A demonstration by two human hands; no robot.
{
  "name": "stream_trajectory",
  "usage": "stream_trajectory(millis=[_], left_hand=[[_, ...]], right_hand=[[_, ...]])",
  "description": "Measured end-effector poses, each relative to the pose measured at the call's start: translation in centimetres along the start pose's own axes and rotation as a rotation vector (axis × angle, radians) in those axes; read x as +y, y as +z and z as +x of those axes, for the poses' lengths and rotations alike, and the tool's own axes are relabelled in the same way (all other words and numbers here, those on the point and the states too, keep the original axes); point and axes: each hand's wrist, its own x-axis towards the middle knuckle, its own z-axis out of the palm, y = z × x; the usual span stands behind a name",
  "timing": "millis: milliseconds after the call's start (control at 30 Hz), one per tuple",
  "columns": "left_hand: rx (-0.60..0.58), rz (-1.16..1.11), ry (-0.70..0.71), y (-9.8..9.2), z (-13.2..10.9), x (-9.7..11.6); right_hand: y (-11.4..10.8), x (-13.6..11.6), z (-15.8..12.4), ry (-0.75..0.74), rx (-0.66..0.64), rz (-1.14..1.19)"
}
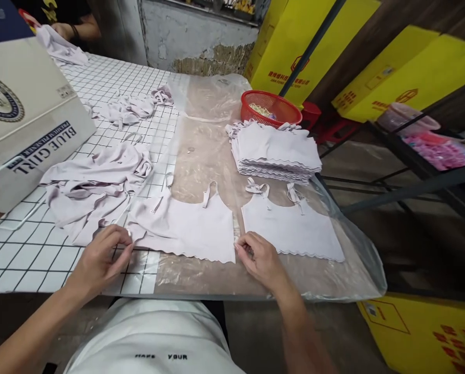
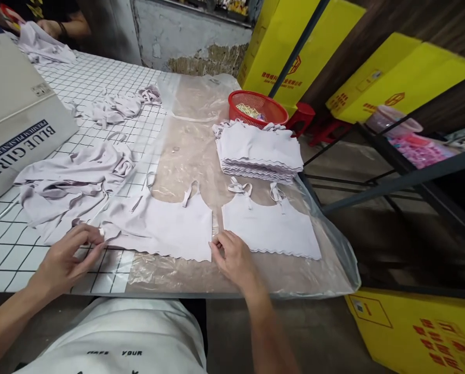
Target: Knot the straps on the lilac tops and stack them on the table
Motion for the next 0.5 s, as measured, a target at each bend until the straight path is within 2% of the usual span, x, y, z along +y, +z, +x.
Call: stream_trajectory(millis=[100, 267, 400, 500], left_hand=[[-0.03, -0.029, 0.01, -0.5, -1.0, 0.2], [-0.057, -0.059, -0.031, -0.1, -1.6, -0.4], [-0.114, -0.123, -0.115, -1.1, -2.3, -1.2], [-0.207, -0.153, -0.151, -2.1, -3.2, -1.6]], right_hand=[[1.3, -1.0, -0.4, 0.155, 0.068, -0.029], [3.7, -1.9, 0.1, 0.218, 0.105, -0.114], [2.4, -1.0, -0.4, 0.362, 0.088, -0.008], [1.1, -0.2, -1.9, 0.488, 0.08, -0.01]])
